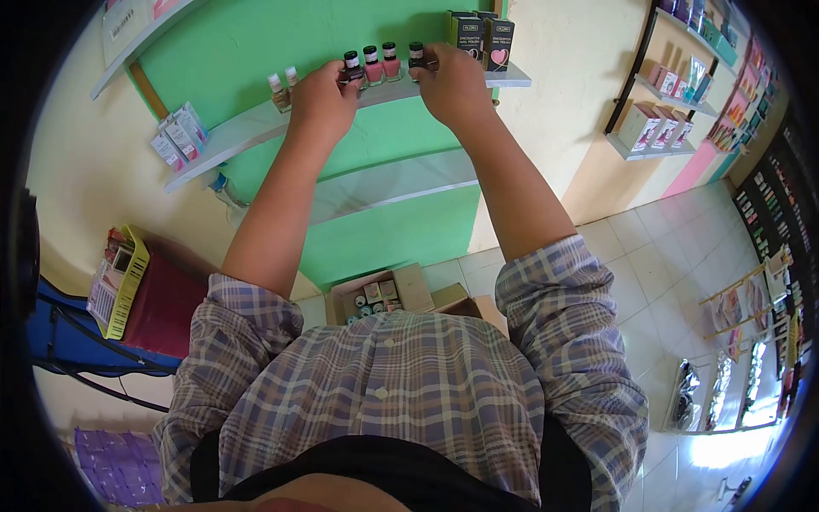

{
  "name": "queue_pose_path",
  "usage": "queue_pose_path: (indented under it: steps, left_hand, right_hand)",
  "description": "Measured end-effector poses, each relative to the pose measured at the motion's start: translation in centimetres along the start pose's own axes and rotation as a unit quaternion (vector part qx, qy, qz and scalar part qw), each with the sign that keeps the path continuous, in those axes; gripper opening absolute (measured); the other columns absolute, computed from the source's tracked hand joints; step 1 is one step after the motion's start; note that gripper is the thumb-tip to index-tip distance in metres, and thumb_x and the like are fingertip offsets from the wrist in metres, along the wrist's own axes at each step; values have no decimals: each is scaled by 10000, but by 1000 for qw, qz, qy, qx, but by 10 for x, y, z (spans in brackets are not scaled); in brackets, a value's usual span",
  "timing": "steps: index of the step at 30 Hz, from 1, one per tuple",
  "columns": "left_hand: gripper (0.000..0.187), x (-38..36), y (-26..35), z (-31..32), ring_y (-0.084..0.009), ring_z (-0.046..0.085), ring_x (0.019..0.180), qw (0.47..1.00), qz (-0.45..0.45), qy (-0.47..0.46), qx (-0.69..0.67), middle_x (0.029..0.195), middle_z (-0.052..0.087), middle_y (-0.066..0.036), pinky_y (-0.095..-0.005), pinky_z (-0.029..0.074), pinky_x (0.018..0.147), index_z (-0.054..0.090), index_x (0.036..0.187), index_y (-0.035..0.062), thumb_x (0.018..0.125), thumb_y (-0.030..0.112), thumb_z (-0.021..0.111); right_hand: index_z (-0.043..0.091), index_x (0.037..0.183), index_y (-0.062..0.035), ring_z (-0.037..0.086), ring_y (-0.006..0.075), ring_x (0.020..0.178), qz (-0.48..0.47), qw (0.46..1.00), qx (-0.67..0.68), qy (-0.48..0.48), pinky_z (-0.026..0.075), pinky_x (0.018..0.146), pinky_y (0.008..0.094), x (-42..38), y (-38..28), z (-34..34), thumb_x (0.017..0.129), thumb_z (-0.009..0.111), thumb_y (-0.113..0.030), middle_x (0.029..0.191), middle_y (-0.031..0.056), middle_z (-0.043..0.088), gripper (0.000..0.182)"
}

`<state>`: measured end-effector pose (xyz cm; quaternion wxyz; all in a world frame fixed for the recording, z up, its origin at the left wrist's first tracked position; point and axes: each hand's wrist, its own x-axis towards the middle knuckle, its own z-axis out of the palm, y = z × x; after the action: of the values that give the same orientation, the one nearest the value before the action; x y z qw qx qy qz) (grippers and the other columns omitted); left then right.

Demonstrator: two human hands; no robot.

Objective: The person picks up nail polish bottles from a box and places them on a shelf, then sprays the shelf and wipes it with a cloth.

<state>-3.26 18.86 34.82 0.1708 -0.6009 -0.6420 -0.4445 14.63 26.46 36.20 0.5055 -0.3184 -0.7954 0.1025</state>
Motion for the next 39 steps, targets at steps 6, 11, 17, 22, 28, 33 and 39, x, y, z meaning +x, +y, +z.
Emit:
queue_pose_path:
  steps: [6, 11, 17, 22, 28, 33, 39]
  left_hand:
    - [179, 8, 0, 5, -361, 653, 832, 999, -13, 4, 49, 854, 691, -165, -451, 506, 755, 652, 970, 28, 853, 164, 650]
    - [107, 16, 10, 2, -391, 646, 923, 996, -43, -61, 48, 939, 671, -228, -456, 517, 825, 653, 905, -24, 833, 40, 607]
    - [116, 22, 9, 7, -383, 646, 942, 998, -47, -44, 15, 953, 675, -216, -448, 514, 829, 655, 908, -6, 822, 6, 576]
    - [102, 23, 11, 2, -377, 643, 936, 999, -42, -29, 10, 943, 679, -198, -438, 509, 807, 657, 898, 11, 820, 31, 594]
    - [116, 22, 10, 1, -374, 641, 937, 999, -37, -22, -15, 951, 681, -192, -433, 507, 814, 660, 914, 10, 818, 56, 613]
    - [150, 23, 13, -1, -376, 640, 946, 997, -53, -50, -23, 969, 680, -197, -429, 507, 824, 666, 951, 10, 822, 62, 608]
    - [293, 24, 9, -2, -385, 630, 999, 998, -32, -55, -3, 1035, 668, -222, -429, 504, 865, 633, 1091, -12, 811, 68, 599]
  right_hand:
    - [615, 1140, 22, 653, 382, 951, -22, 998, -62, 12, 509, 850, 428, 13, 6, 11, 810, 705, -96, 994, 220, 683, 362]
    - [594, 1202, 5, 674, 304, 970, -22, 995, -102, 14, 519, 851, 378, 22, 14, 16, 805, 709, -98, 1046, 163, 699, 426]
    - [593, 1231, -10, 673, 299, 979, 7, 996, -92, -16, 518, 865, 367, 30, 10, 14, 798, 727, -129, 1081, 152, 695, 468]
    - [620, 1210, -36, 678, 289, 979, -7, 995, -85, -50, 521, 864, 356, 39, 8, 15, 800, 725, -138, 1076, 136, 702, 436]
    - [642, 1201, -55, 694, 259, 960, -8, 993, -72, -92, 534, 833, 334, 46, 9, 16, 800, 685, -115, 1075, 124, 712, 407]
    - [630, 1233, -60, 697, 233, 957, 19, 989, -57, -137, 534, 826, 318, 43, 1, 8, 806, 673, -116, 1071, 118, 717, 433]
    - [620, 1248, -59, 699, 224, 916, 13, 990, -46, -131, 529, 815, 300, 41, 1, 7, 835, 643, -105, 1064, 129, 715, 416]
